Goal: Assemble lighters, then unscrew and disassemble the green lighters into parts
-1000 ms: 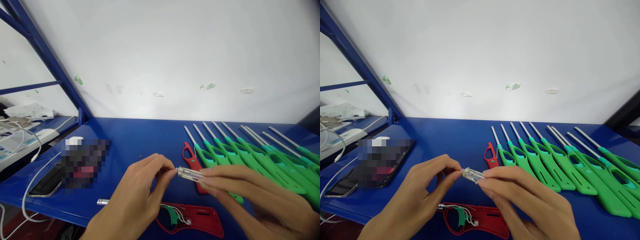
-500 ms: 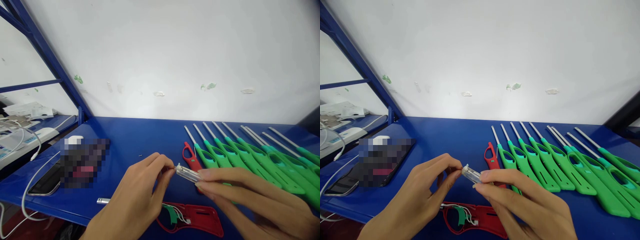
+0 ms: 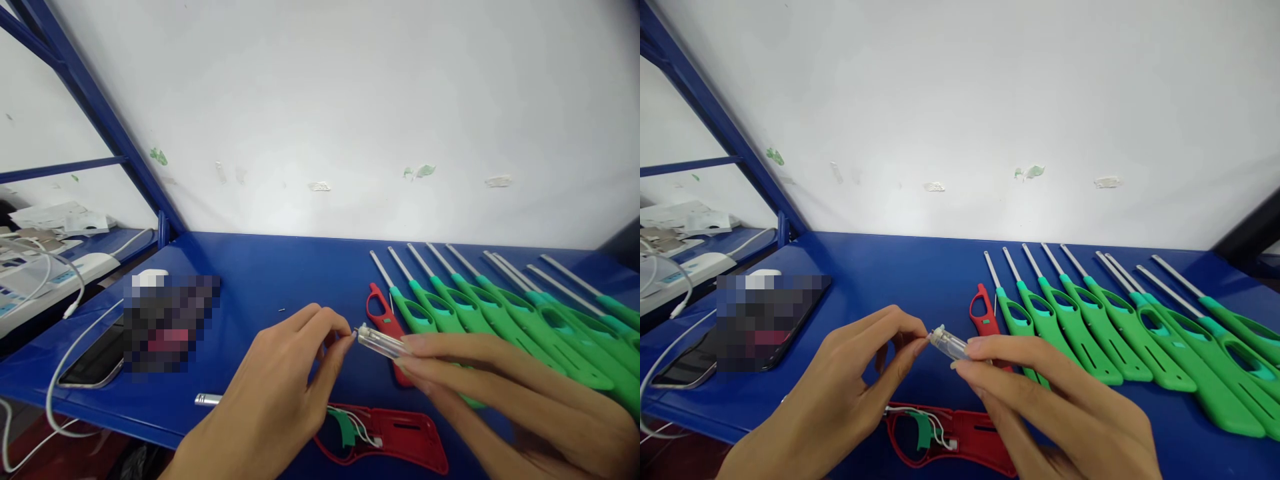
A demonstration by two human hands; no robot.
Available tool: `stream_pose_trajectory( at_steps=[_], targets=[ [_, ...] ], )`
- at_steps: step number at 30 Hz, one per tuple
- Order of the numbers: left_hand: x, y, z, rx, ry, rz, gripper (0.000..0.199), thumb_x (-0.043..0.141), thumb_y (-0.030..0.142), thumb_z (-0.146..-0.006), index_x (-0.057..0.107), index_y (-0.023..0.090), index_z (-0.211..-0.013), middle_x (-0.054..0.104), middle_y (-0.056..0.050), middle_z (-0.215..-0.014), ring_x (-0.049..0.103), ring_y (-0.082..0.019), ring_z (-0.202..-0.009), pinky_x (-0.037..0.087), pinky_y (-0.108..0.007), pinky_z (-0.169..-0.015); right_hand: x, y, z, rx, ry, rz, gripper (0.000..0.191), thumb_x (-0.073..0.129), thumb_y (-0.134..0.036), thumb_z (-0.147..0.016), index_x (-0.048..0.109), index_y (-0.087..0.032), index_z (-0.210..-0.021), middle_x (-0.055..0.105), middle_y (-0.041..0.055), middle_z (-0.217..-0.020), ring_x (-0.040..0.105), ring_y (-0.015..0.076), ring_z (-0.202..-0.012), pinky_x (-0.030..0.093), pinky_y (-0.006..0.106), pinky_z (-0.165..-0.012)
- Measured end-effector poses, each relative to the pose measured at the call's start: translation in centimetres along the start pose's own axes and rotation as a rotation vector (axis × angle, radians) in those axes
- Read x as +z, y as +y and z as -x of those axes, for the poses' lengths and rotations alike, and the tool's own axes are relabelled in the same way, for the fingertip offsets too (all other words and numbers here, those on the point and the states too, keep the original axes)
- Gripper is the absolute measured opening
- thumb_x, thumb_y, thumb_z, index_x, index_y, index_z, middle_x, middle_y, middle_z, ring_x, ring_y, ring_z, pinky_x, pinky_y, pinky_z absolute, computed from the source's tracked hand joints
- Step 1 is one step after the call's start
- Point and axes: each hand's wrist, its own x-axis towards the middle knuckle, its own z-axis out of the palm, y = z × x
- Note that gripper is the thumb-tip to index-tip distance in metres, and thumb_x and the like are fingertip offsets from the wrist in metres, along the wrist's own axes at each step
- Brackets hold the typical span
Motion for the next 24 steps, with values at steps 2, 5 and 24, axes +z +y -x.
stream_pose_trajectory(
  at_steps=[2, 5, 24],
  targets=[
    [0.04, -0.03, -0.08, 0.003, 0.002, 0.004, 0.013, 0.054, 0.021, -0.114, 0.063, 0.027, -0.105, 0.066, 0.007, -0.094, 0.062, -0.011, -0.08, 0.043, -0.029, -0.073, 0.06, 0.06, 0.05, 0.003, -0.005, 0.007, 0.026, 0.073, -0.018, -0.099, 0.08, -0.035, -0.117, 0.083, -0.0052, -0.119, 0.084, 0.0134, -0.1, 0.066, 0.018, -0.096],
    [0.06, -0.04, -0.13, 0.008, -0.001, 0.001, 0.013, 0.055, 0.019, -0.113, 0.062, 0.027, -0.104, 0.066, 0.007, -0.094, 0.062, -0.011, -0.08, 0.043, -0.029, -0.073, 0.08, 0.16, 0.06, 0.003, -0.02, 0.014, 0.027, 0.073, -0.019, -0.099, 0.08, -0.037, -0.12, 0.083, -0.0067, -0.122, 0.083, 0.0123, -0.101, 0.065, 0.016, -0.096],
    [0.41, -0.11, -0.09, 0.009, 0.038, -0.002, 0.012, 0.058, 0.018, -0.112, 0.063, 0.027, -0.105, 0.067, 0.007, -0.094, 0.063, -0.011, -0.08, 0.044, -0.027, -0.072, 0.0, -0.26, -0.01, 0.015, -0.063, -0.042, 0.026, 0.066, -0.022, -0.103, 0.083, -0.04, -0.112, 0.084, -0.0075, -0.115, 0.084, 0.0133, -0.09, 0.069, 0.017, -0.081]
  ],
)
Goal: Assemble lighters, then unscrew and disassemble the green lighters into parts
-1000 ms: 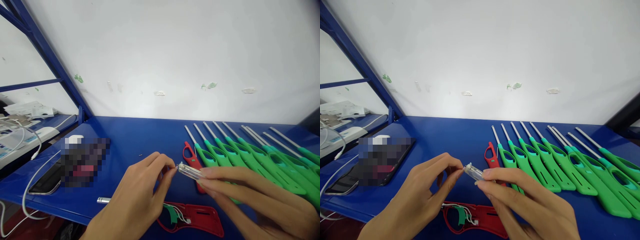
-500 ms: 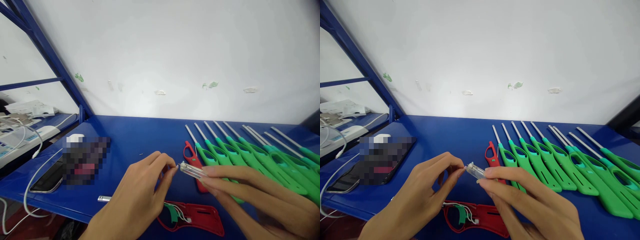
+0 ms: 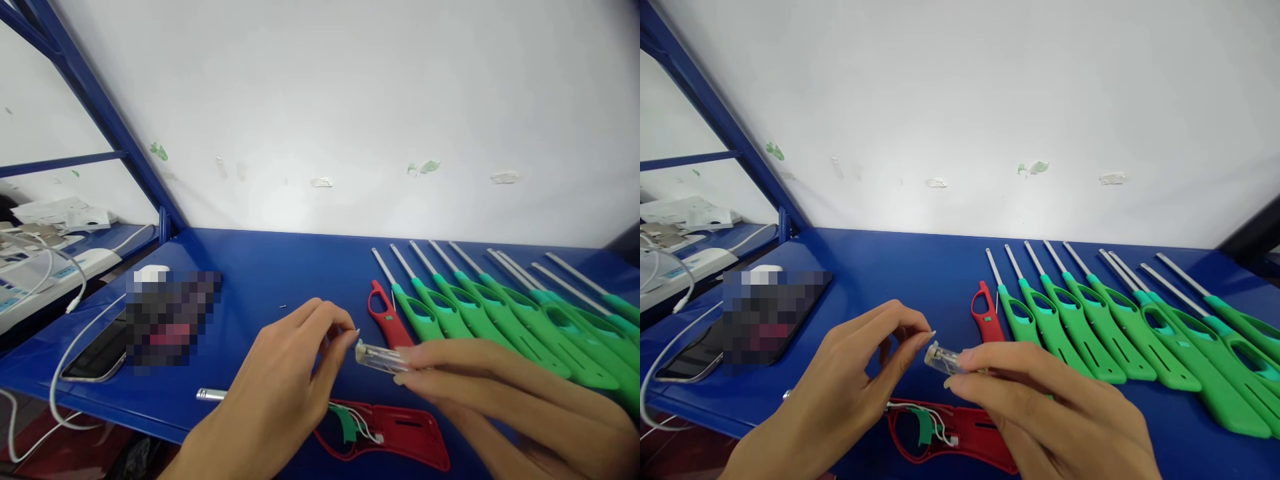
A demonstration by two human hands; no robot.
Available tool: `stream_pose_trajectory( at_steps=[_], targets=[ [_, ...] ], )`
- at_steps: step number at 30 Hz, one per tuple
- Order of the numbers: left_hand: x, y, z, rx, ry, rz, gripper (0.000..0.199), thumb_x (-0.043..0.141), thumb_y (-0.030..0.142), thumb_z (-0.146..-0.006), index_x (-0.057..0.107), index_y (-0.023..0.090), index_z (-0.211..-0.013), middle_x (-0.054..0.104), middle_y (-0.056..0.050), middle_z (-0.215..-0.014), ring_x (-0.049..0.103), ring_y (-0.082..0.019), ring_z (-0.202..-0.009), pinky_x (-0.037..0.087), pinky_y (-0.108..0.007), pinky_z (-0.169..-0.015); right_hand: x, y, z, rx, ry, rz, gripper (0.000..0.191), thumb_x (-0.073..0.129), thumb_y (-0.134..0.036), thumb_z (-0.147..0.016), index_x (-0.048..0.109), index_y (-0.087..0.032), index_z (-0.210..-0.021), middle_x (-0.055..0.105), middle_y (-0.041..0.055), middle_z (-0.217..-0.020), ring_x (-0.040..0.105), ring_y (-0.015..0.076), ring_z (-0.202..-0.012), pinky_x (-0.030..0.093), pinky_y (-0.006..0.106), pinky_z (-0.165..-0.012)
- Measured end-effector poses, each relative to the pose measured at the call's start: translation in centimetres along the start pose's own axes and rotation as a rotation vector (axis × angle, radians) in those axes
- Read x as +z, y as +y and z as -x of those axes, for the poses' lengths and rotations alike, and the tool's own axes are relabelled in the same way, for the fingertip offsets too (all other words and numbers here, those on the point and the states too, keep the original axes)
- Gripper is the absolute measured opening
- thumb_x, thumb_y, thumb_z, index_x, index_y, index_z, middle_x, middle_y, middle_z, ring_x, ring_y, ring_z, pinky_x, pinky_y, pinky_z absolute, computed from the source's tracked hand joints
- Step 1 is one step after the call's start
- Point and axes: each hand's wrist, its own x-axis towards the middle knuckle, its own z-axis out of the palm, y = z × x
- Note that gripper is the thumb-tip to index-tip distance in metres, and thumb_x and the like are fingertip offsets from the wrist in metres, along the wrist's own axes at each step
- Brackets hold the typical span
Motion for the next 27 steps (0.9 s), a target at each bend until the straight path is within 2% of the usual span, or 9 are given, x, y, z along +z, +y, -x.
stream_pose_trajectory(
  at_steps=[3, 6, 9, 13, 18, 24, 27],
  targets=[
    [0.1, 0.1, 0.1, 0.006, 0.021, 0.0, 0.012, 0.059, 0.018, -0.111, 0.064, 0.026, -0.104, 0.068, 0.006, -0.094, 0.064, -0.012, -0.079, 0.045, -0.027, -0.072, 0.0, -0.1, -0.2, 0.088, 0.044, -0.028, 0.024, 0.071, -0.018, -0.1, 0.082, -0.037, -0.11, 0.082, -0.0033, -0.112, 0.083, 0.0162, -0.094, 0.069, 0.021, -0.082],
    [0.0, 0.1, 0.2, 0.022, 0.076, -0.001, 0.012, 0.061, 0.017, -0.11, 0.065, 0.026, -0.103, 0.068, 0.006, -0.093, 0.063, -0.011, -0.077, 0.047, -0.026, -0.072, -0.1, 0.2, -0.2, 0.066, 0.047, -0.027, 0.027, 0.073, -0.014, -0.096, 0.079, -0.035, -0.113, 0.078, -0.0008, -0.11, 0.081, 0.0141, -0.093, 0.067, 0.019, -0.079],
    [0.0, 0.2, 0.1, 0.028, 0.122, 0.024, 0.013, 0.062, 0.016, -0.109, 0.065, 0.026, -0.102, 0.069, 0.007, -0.092, 0.062, -0.009, -0.076, 0.048, -0.023, -0.07, -0.1, 0.4, -0.3, 0.088, 0.05, -0.049, 0.025, 0.07, -0.013, -0.098, 0.077, -0.034, -0.111, 0.074, 0.0002, -0.112, 0.08, 0.0125, -0.093, 0.066, 0.018, -0.078],
    [0.0, 0.3, 0.0, 0.024, 0.129, 0.063, 0.016, 0.062, 0.014, -0.109, 0.067, 0.027, -0.103, 0.069, 0.008, -0.09, 0.062, -0.009, -0.074, 0.048, -0.021, -0.068, 0.4, 0.1, -0.2, 0.151, 0.09, -0.097, 0.022, 0.073, -0.013, -0.097, 0.076, -0.032, -0.108, 0.076, -0.0008, -0.105, 0.079, 0.0142, -0.096, 0.066, 0.02, -0.082],
    [0.2, 0.4, -0.1, 0.032, 0.123, 0.067, 0.015, 0.062, 0.013, -0.108, 0.069, 0.026, -0.103, 0.071, 0.006, -0.089, 0.066, -0.01, -0.074, 0.051, -0.022, -0.069, 0.8, -0.7, -0.6, 0.274, 0.138, -0.166, 0.024, 0.076, -0.018, -0.096, 0.075, -0.031, -0.116, 0.077, -0.0006, -0.099, 0.079, 0.018, -0.085, 0.068, 0.023, -0.065],
    [0.3, 0.4, -0.1, 0.054, 0.159, 0.07, 0.017, 0.063, 0.011, -0.106, 0.07, 0.026, -0.102, 0.071, 0.007, -0.088, 0.065, -0.008, -0.071, 0.05, -0.018, -0.066, 0.3, -0.5, -0.9, 0.086, 0.026, -0.186, 0.035, 0.071, -0.005, -0.094, 0.071, -0.032, -0.117, 0.077, -0.0009, -0.099, 0.078, 0.0176, -0.092, 0.067, 0.025, -0.073],
    [0.3, 0.4, 0.0, 0.069, 0.163, 0.075, 0.018, 0.064, 0.01, -0.106, 0.069, 0.027, -0.103, 0.071, 0.008, -0.088, 0.064, -0.007, -0.071, 0.05, -0.017, -0.067, 0.3, -0.1, -0.4, 0.096, 0.036, -0.188, 0.031, 0.069, -0.005, -0.096, 0.071, -0.031, -0.114, 0.076, -0.0001, -0.103, 0.077, 0.0168, -0.097, 0.066, 0.025, -0.08]
  ],
)
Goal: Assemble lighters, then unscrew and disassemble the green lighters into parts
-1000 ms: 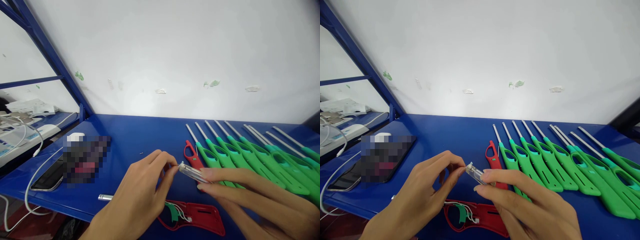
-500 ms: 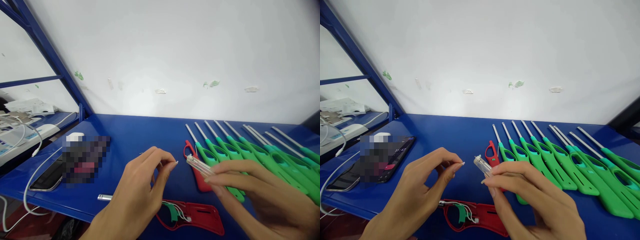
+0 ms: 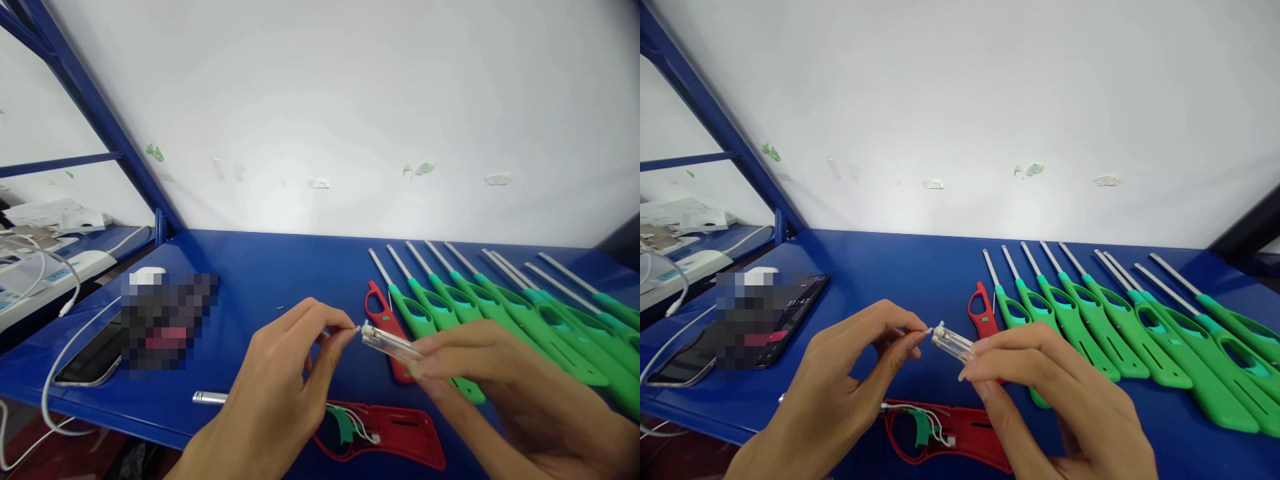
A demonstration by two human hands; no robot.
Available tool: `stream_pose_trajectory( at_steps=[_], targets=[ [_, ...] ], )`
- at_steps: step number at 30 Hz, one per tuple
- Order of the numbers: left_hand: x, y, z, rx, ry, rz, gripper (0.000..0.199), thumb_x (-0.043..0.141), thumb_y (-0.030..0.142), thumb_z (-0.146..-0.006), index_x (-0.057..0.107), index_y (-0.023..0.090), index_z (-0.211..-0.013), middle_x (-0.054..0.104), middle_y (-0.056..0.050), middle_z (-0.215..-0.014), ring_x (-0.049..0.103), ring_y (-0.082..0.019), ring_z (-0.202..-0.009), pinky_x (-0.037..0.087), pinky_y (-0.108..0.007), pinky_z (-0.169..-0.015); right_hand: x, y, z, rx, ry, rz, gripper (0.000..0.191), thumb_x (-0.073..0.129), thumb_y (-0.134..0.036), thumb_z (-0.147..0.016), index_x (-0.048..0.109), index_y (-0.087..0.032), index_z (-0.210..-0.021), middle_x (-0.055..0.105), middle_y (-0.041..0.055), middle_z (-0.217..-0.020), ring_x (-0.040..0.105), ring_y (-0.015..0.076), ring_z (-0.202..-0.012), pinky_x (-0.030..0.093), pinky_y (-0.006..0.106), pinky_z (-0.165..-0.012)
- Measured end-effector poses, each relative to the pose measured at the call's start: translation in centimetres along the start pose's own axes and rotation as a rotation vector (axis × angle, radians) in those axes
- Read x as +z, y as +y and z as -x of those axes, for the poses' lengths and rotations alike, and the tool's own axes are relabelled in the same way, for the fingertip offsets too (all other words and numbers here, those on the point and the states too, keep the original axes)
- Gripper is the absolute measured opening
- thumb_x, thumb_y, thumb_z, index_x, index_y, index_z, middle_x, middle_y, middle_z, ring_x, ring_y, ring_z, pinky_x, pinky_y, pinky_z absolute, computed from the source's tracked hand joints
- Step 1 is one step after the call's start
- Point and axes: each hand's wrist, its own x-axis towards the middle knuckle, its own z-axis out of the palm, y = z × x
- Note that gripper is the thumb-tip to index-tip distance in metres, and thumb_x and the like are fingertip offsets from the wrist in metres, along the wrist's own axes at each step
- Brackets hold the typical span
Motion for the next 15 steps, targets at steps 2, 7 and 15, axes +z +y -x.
stream_pose_trajectory(
  at_steps=[2, 7, 15],
  targets=[
    [0.0, 0.02, -0.01, -0.002, 0.002, -0.006, 0.017, 0.065, 0.011, -0.106, 0.069, 0.026, -0.103, 0.07, 0.008, -0.088, 0.063, -0.007, -0.069, 0.05, -0.017, -0.066, -0.05, 0.17, 0.24, 0.02, 0.008, -0.005, 0.029, 0.068, -0.006, -0.097, 0.072, -0.031, -0.113, 0.076, 0.001, -0.105, 0.076, 0.018, -0.103, 0.066, 0.026, -0.082],
    [0.03, 0.16, 0.01, -0.001, -0.007, 0.0, 0.016, 0.063, 0.011, -0.107, 0.069, 0.026, -0.102, 0.07, 0.008, -0.089, 0.064, -0.007, -0.072, 0.05, -0.017, -0.067, -0.19, -0.03, -0.1, -0.001, 0.007, 0.024, 0.028, 0.066, -0.007, -0.097, 0.072, -0.031, -0.109, 0.076, 0.0022, -0.104, 0.078, 0.0182, -0.097, 0.067, 0.025, -0.076],
    [0.1, 0.33, -0.16, 0.044, 0.018, -0.014, 0.017, 0.065, 0.009, -0.105, 0.069, 0.024, -0.1, 0.069, 0.007, -0.087, 0.062, -0.007, -0.069, 0.048, -0.017, -0.066, 0.16, -0.33, -0.59, 0.04, 0.008, 0.023, 0.04, 0.072, -0.013, -0.095, 0.072, -0.037, -0.127, 0.077, -0.0037, -0.104, 0.081, 0.0144, -0.093, 0.068, 0.017, -0.078]
  ],
)
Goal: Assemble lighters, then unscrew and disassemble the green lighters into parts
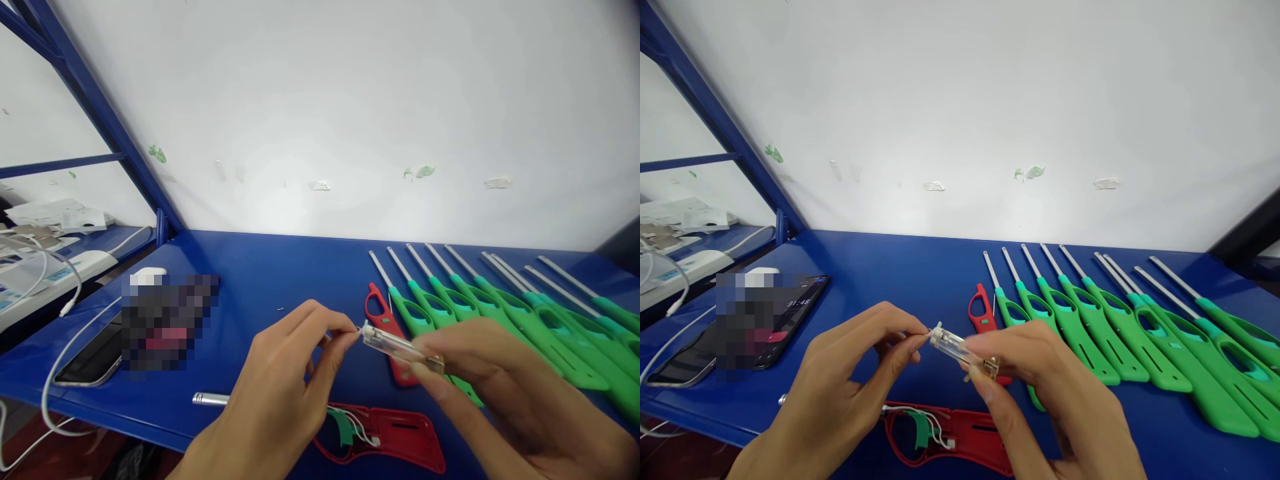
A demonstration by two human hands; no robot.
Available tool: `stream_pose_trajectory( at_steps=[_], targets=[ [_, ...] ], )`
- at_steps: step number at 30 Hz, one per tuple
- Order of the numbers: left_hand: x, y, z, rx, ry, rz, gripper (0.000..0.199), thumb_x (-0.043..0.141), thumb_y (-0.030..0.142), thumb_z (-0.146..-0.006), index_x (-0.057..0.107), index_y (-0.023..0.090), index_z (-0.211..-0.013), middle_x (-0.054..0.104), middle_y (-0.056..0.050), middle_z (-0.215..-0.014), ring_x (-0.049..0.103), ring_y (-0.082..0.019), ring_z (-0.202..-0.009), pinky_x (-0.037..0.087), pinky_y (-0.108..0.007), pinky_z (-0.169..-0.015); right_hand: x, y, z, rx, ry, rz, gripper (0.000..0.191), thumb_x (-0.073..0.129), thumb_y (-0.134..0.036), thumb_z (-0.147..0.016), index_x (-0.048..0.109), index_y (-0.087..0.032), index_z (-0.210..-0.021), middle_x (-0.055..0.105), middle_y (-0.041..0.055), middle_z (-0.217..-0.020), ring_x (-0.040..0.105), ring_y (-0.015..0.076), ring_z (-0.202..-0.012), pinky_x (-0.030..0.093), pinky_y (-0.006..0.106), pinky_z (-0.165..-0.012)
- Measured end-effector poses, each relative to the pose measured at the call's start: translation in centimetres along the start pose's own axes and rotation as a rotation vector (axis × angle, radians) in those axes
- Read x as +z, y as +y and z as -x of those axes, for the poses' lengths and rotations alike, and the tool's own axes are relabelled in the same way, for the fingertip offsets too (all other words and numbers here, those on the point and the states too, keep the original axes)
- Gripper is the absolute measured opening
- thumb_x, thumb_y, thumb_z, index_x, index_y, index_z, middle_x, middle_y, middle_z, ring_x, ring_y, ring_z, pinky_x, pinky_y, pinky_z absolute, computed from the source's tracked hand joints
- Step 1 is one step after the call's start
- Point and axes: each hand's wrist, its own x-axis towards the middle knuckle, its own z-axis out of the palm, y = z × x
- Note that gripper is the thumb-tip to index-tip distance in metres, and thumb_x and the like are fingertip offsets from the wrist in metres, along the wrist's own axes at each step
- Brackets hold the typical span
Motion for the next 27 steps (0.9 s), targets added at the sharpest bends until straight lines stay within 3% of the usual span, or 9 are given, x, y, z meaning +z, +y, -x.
stream_pose_trajectory(
  at_steps=[4, 9, 12, 15, 21, 27],
  targets=[
    [0.2, 0.0, 0.0, 0.061, 0.046, -0.021, 0.018, 0.064, 0.006, -0.104, 0.069, 0.022, -0.099, 0.069, 0.006, -0.086, 0.062, -0.006, -0.07, 0.047, -0.016, -0.065, 0.5, -0.2, 0.3, 0.114, 0.061, -0.023, 0.06, 0.065, -0.019, -0.103, 0.06, -0.051, -0.154, 0.076, -0.0061, -0.106, 0.082, 0.01, -0.088, 0.067, 0.013, -0.081],
    [0.2, 0.2, 0.1, 0.101, 0.069, -0.061, 0.017, 0.064, 0.006, -0.105, 0.067, 0.021, -0.098, 0.068, 0.006, -0.086, 0.062, -0.007, -0.071, 0.046, -0.017, -0.067, 0.3, 0.2, 0.4, 0.09, 0.015, 0.062, 0.046, 0.065, -0.02, -0.104, 0.073, -0.048, -0.139, 0.079, -0.0047, -0.115, 0.084, 0.0124, -0.096, 0.067, 0.015, -0.085],
    [0.3, 0.2, 0.3, 0.105, 0.058, -0.089, 0.016, 0.063, 0.007, -0.106, 0.067, 0.021, -0.099, 0.068, 0.005, -0.087, 0.062, -0.007, -0.071, 0.047, -0.018, -0.066, 0.1, 0.4, 0.4, 0.079, -0.001, 0.118, 0.04, 0.066, -0.024, -0.105, 0.076, -0.051, -0.132, 0.082, -0.0119, -0.124, 0.082, 0.0127, -0.109, 0.064, 0.015, -0.093],
    [0.4, 0.1, 0.3, 0.106, 0.061, -0.091, 0.016, 0.063, 0.007, -0.106, 0.066, 0.022, -0.101, 0.067, 0.006, -0.088, 0.062, -0.007, -0.071, 0.046, -0.018, -0.066, 0.1, 0.3, 0.4, 0.078, 0.007, 0.124, 0.044, 0.066, -0.023, -0.104, 0.073, -0.055, -0.134, 0.08, -0.0183, -0.128, 0.081, 0.0095, -0.109, 0.06, 0.012, -0.099],
    [0.7, 0.1, 0.7, 0.067, 0.06, -0.076, 0.019, 0.051, 0.01, -0.111, 0.057, 0.025, -0.102, 0.062, 0.008, -0.087, 0.06, -0.008, -0.068, 0.045, -0.022, -0.062, -0.2, 0.0, 0.2, 0.059, -0.036, 0.027, 0.046, 0.07, -0.021, -0.101, 0.074, -0.052, -0.135, 0.082, -0.0127, -0.126, 0.083, 0.0137, -0.104, 0.061, 0.015, -0.095],
    [0.5, 0.7, 1.0, 0.086, 0.11, -0.121, 0.024, 0.044, 0.004, -0.107, 0.054, 0.025, -0.102, 0.056, 0.004, -0.096, 0.058, -0.01, -0.072, 0.048, -0.026, -0.064, 0.3, -0.1, 0.4, 0.005, -0.042, -0.034, 0.06, 0.073, -0.014, -0.095, 0.07, -0.053, -0.141, 0.079, -0.0167, -0.13, 0.08, 0.0116, -0.109, 0.058, 0.009, -0.096]
  ],
)
